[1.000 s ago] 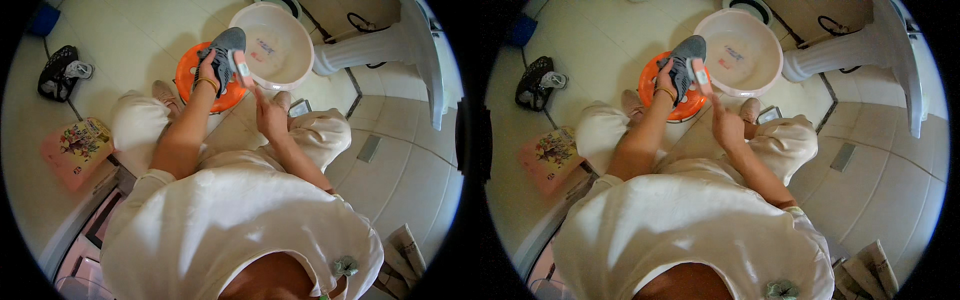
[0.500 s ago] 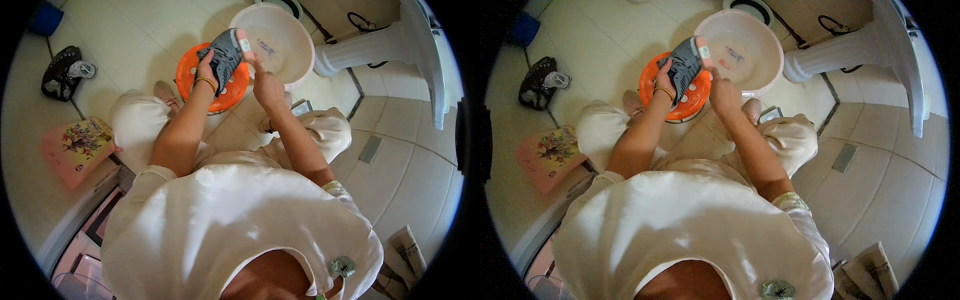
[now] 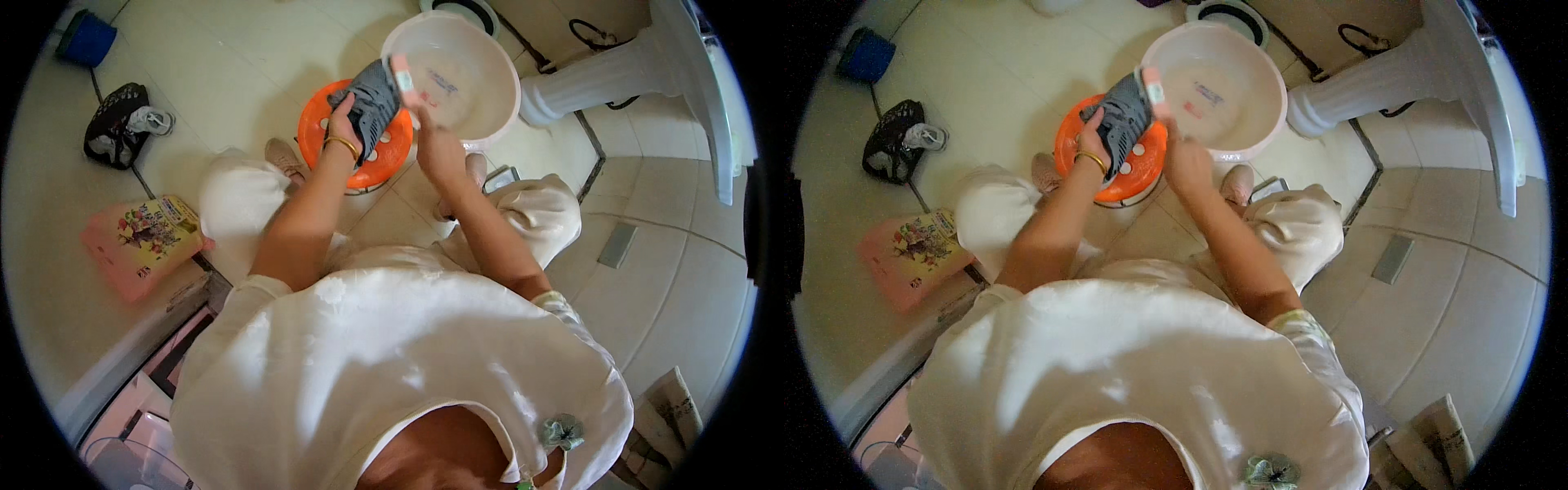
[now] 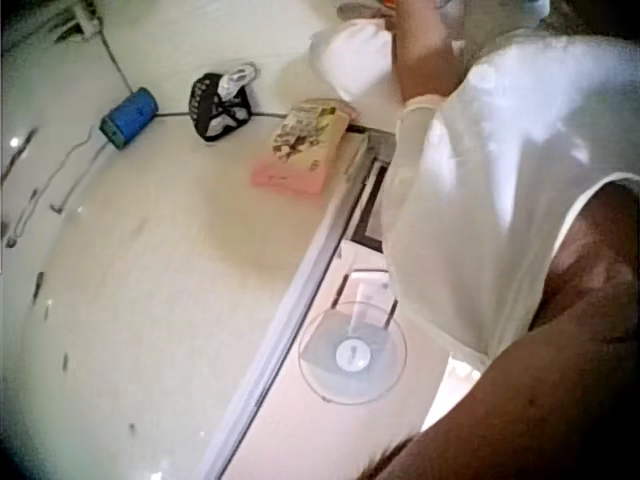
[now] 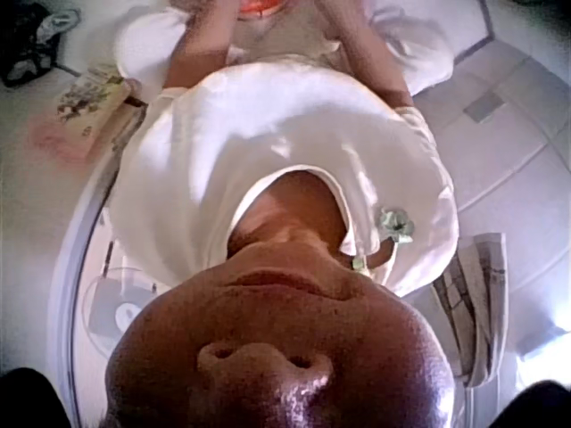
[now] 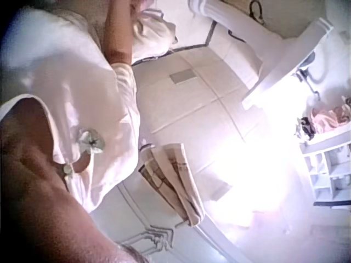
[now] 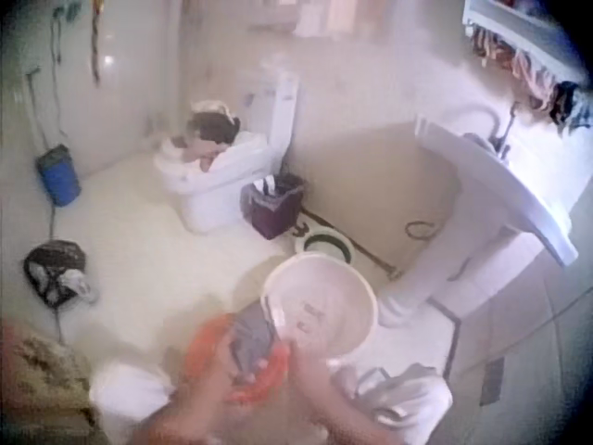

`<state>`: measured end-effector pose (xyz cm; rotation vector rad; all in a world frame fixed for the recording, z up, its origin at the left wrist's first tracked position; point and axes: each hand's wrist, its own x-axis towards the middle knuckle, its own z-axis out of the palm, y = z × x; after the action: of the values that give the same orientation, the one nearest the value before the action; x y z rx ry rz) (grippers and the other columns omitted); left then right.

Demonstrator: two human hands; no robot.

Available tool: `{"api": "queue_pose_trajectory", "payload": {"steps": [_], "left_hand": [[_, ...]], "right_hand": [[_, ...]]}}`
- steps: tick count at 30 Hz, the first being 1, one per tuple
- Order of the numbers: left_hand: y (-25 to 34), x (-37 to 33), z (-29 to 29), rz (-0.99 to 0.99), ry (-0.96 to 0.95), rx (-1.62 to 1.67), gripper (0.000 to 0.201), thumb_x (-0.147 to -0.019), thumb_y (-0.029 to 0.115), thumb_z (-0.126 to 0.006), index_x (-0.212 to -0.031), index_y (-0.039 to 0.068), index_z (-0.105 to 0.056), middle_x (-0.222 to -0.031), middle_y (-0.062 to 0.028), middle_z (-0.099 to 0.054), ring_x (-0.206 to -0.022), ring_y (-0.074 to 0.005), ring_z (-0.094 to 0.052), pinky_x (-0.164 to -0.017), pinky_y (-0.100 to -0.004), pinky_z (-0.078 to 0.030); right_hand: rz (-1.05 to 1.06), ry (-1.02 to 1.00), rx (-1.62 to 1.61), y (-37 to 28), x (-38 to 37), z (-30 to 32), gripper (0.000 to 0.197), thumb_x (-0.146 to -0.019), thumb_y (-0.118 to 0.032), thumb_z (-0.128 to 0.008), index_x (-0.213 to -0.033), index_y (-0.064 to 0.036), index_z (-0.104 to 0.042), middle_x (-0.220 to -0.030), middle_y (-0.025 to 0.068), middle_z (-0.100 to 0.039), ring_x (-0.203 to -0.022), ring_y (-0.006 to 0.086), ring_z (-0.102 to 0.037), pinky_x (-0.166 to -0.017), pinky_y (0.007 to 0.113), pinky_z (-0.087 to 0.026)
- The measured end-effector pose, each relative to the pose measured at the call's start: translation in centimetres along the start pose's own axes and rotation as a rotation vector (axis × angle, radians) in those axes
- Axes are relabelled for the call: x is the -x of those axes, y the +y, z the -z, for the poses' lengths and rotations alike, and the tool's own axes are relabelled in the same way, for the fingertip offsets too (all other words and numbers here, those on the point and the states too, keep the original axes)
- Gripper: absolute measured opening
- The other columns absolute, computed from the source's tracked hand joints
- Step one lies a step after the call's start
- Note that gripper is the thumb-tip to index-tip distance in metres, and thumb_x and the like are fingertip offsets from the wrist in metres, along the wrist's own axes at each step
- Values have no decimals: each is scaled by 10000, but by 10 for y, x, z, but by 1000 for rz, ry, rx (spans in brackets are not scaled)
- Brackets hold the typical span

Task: The person scrubs the exterior surfaces and sole of a shoe using a brush and soapy water while sitting on the floor.

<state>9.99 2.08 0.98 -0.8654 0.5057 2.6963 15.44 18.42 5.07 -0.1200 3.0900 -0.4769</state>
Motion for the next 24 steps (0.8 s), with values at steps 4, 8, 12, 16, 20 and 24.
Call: {"api": "queue_pose_trajectory", "payload": {"steps": [4, 8, 12, 16, 20, 24], "left_hand": [[5, 2, 17, -96, -10, 35, 372, -841, 256, -531, -1109, -1, -520, -1107, -152, -558, -975, -296, -555, -896, -418, -430], [9, 3, 10, -7, -40, 47, 362, -839, 250, -534, -1102, 1, -528, -1080, -152, -572, -945, -291, -568, -888, -415, -436], [3, -6, -1, 4, 31, 2, 362, -846, 254, -521, -1105, 1, -523, -1094, -152, -564, -960, -287, -561, -892, -417, -433], [9, -1, 15, -76, -2, 41, 346, -873, 252, -473, -1131, 24, -503, -1127, -110, -553, -992, -286, -545, -873, -417, -430], [10, -6, 17, 26, -72, 70, 358, -868, 261, -482, -1133, 21, -501, -1119, -118, -557, -996, -284, -543, -890, -423, -417], [0, -8, 0, 8, 38, -26, 365, -862, 266, -492, -1134, 23, -496, -1130, -136, -543, -997, -295, -540, -887, -432, -424]], "right_hand": [[54, -209, -36, -24, 83, 20, 385, -838, -110, -431, -1221, -111, -403, -696, 219, -583, -631, 365, -582, -540, 467, -447], [89, -151, 88, -14, 30, 17, 428, -827, -109, -446, -1250, -98, -383, -632, 199, -574, -548, 336, -576, -497, 443, -448], [121, 96, 99, 8, -7, -6, 448, -825, -121, -455, -1266, -108, -381, -588, 179, -567, -498, 332, -563, -478, 442, -444], [154, -122, 55, -19, 67, 20, 427, -826, -114, -447, -1250, -94, -398, -630, 183, -581, -548, 339, -576, -503, 449, -449], [29, -217, 41, -19, 49, 24, 431, -823, -103, -411, -1253, -98, -394, -690, 188, -587, -617, 344, -590, -536, 461, -454], [22, 51, 34, 2, -2, -1, 388, -857, -150, -392, -1243, -121, -419, -661, 203, -584, -583, 351, -583, -522, 458, -444]]}}
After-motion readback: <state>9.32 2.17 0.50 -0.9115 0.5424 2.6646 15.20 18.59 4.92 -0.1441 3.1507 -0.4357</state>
